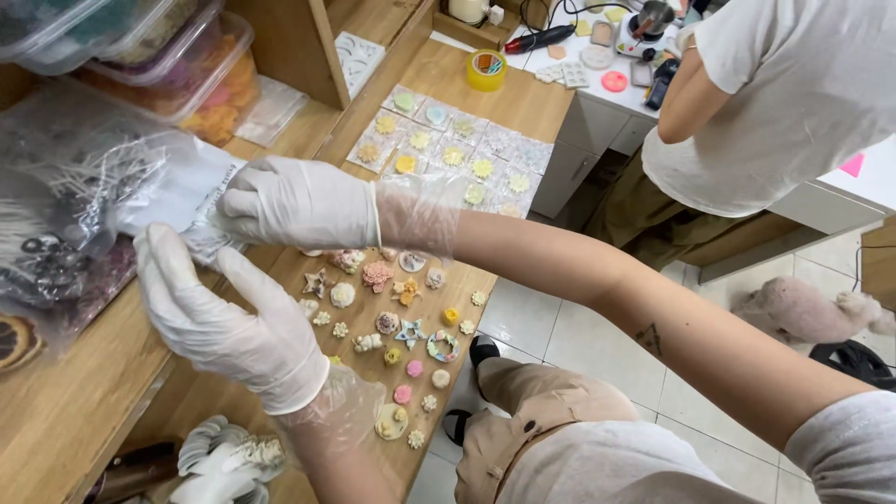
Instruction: The person wearing gloves picks up small decorative wax or candle embeds from a wooden worktable one at a time and places them into small clear plastic bags, sealing each bag and setting it on the table. They repeat this bagging process for multiple pieces throughout the episode.
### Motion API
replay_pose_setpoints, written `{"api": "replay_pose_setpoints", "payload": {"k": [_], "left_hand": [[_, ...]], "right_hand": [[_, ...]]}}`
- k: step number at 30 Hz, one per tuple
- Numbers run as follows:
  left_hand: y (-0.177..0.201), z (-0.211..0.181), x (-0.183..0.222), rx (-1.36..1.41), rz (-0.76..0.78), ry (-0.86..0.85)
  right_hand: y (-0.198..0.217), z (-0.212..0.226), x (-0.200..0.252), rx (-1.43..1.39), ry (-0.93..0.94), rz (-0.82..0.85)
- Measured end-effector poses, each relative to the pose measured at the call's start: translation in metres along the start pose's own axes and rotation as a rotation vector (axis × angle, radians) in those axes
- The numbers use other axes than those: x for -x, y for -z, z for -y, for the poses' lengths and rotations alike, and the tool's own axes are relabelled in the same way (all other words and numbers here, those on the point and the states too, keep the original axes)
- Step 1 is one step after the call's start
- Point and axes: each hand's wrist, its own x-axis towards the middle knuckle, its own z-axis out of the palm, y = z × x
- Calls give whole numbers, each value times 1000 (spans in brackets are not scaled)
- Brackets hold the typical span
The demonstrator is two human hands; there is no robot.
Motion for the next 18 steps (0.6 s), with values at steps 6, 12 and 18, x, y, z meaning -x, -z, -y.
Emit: {"api": "replay_pose_setpoints", "payload": {"k": [6, 12, 18], "left_hand": [[-9, 7, 6, -28, -17, 16], [-13, 18, 13, -75, 50, 20], [-14, 12, 9, -76, 23, 51]], "right_hand": [[-2, -4, 3, -367, -117, -70], [-4, 1, 11, -682, -193, -167], [26, -14, 11, -1018, -532, -111]]}}
